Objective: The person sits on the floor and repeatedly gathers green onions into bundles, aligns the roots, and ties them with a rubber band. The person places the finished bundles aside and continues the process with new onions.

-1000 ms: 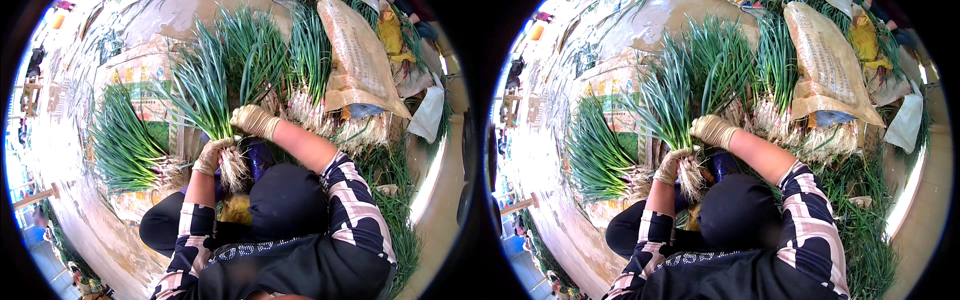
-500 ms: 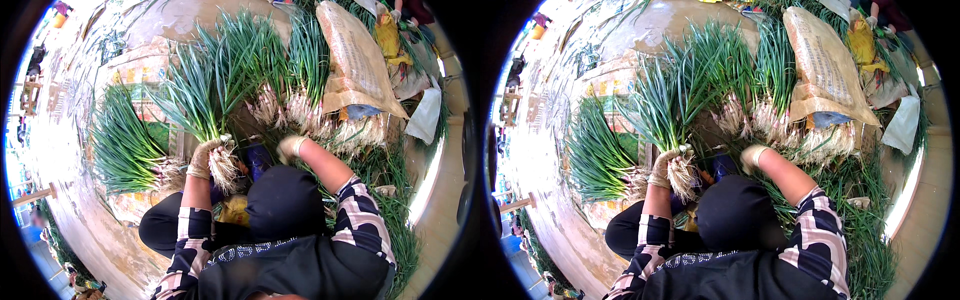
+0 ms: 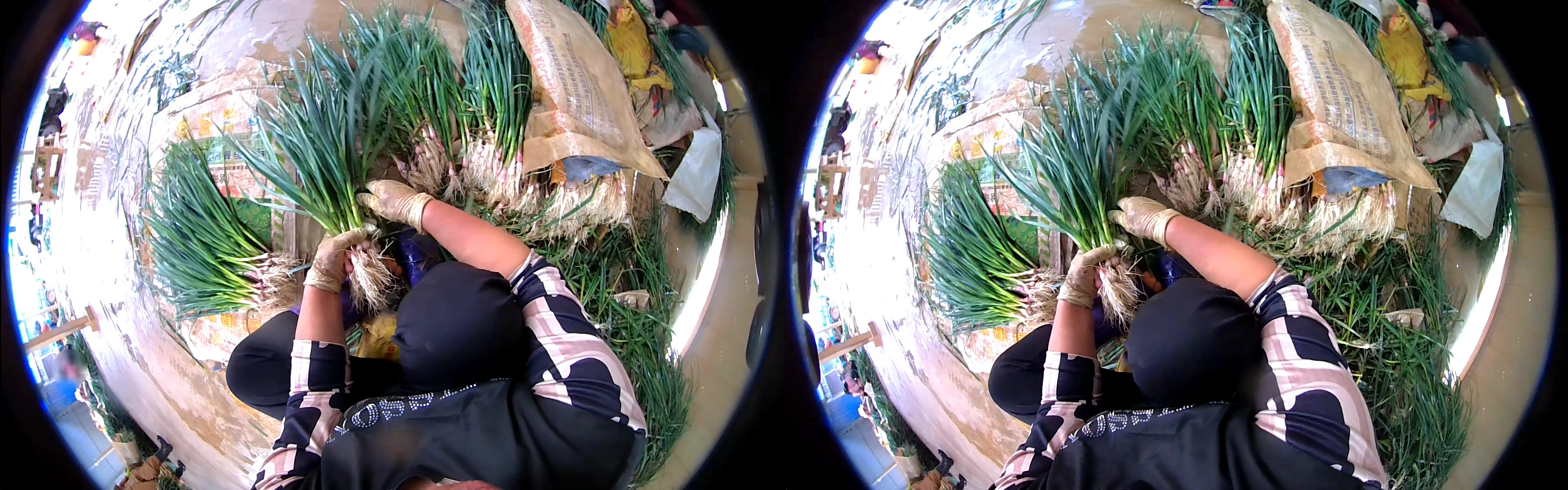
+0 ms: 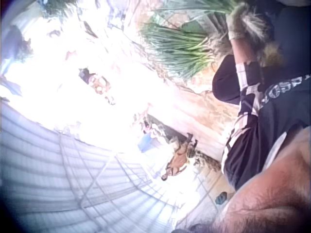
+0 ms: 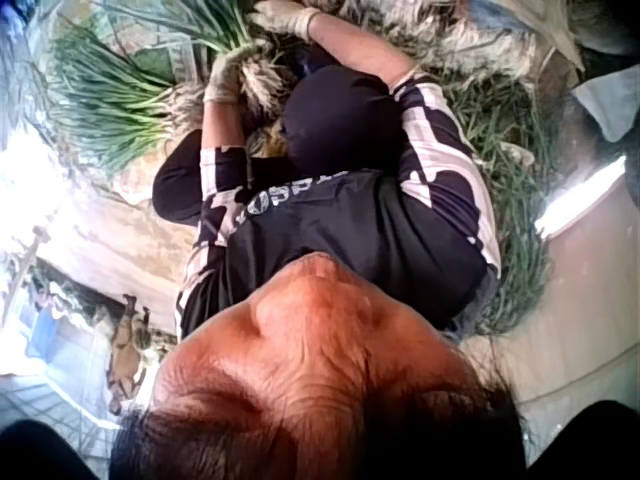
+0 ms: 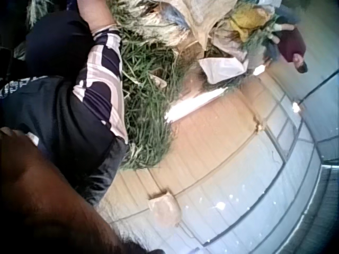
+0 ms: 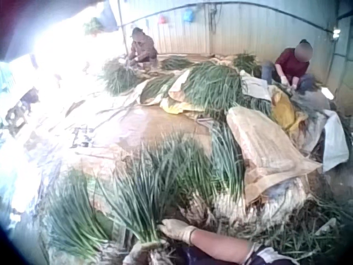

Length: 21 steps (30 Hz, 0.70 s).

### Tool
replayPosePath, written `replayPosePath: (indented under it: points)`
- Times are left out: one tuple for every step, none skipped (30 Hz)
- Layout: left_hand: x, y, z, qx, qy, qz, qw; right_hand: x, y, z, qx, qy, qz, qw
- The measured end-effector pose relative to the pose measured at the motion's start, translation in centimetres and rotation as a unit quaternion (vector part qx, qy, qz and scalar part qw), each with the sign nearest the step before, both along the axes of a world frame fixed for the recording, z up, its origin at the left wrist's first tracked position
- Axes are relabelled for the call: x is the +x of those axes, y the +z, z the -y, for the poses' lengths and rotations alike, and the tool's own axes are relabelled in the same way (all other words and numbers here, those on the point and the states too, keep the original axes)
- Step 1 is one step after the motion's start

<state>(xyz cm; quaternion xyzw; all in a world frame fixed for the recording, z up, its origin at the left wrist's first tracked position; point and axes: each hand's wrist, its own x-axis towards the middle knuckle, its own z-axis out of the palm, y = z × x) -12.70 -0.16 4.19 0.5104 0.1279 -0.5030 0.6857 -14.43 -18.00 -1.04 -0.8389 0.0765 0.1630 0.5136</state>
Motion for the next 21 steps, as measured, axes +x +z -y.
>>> replayPosePath:
  points:
    - [-0.1,-0.1,0.0,-0.012,0.011,-0.003,1.0,0.1,-0.4,-0.3,0.032,-0.03,0.017,0.999]
    - [-0.2,-0.3,0.3,-0.031,0.025,-0.013,0.999,-0.3,-0.9,-0.7,0.06,-0.097,0.051,0.992]
    - [-0.2,0.0,0.8,-0.05,0.035,-0.022,0.998,-0.5,-1.2,-1.1,0.091,-0.159,0.086,0.979]
    - [-0.3,0.4,1.3,-0.084,0.05,-0.045,0.994,-0.6,-1.5,-0.7,0.046,-0.152,0.142,0.977]
    - [-0.3,0.9,1.8,-0.131,0.065,-0.085,0.986,-0.8,-1.7,-0.2,0.001,-0.144,0.197,0.97]
    - [-0.4,1.4,2.2,-0.171,0.086,-0.115,0.975,-0.7,-1.0,-0.3,-0.015,-0.213,0.225,0.951]
    - [-0.5,1.5,2.1,-0.261,0.081,-0.178,0.945,-0.2,-1.3,1.3,0.03,-0.25,0.273,0.928]
    - [-1.2,2.0,2.7,-0.319,0.094,-0.173,0.927,-0.1,-3.6,4.2,-0.004,-0.293,0.397,0.87]
    - [-0.9,1.0,1.6,-0.404,0.098,-0.157,0.896,-0.2,-1.5,4.8,0.277,-0.485,0.115,0.821]
    - [-1.0,1.0,1.4,-0.43,0.108,-0.162,0.882,-1.8,-1.8,6.5,0.218,-0.379,0.035,0.899]
    - [-1.0,1.3,0.8,-0.452,0.12,-0.164,0.869,-3.7,-2.3,7.5,0.157,-0.261,-0.048,0.951]
    - [-0.4,0.5,0.4,-0.439,0.137,-0.185,0.869,-5.4,-2.6,8.0,0.09,-0.138,-0.133,0.977]
    - [0.3,0.6,0.6,-0.454,0.101,-0.201,0.862,-6.7,-2.5,7.7,-0.107,0.265,-0.22,0.933]
    - [0.4,0.7,0.7,-0.441,0.145,-0.201,0.863,-10.6,-4.7,7.5,0.039,0.247,-0.369,0.895]
    - [0.5,0.4,0.9,-0.424,0.187,-0.205,0.862,-14.7,-6.9,7.4,0.144,0.204,-0.519,0.818]
    - [1.0,-0.3,-0.1,-0.434,0.19,-0.207,0.856,-14.9,-6.5,7.1,0.164,0.183,-0.525,0.815]
    - [1.5,-1.2,-0.7,-0.507,0.099,-0.277,0.81,-15.3,-6.0,6.9,0.186,0.16,-0.53,0.812]
    - [1.3,-1.9,-1.5,-0.485,0.135,-0.256,0.825,-11.7,-0.8,7.0,0.145,0.15,-0.435,0.876]
    - [1.0,-2.5,-2.2,-0.454,0.168,-0.254,0.837,-8.7,1.7,8.0,0.105,0.132,-0.331,0.928]
    - [0.6,-3.4,-2.1,-0.43,0.193,-0.264,0.842,-8.0,0.1,9.7,0.179,-0.124,-0.277,0.936]
    - [0.3,-4.6,-2.2,-0.458,0.199,-0.269,0.823,-6.7,-2.0,11.0,0.257,-0.321,-0.147,0.899]
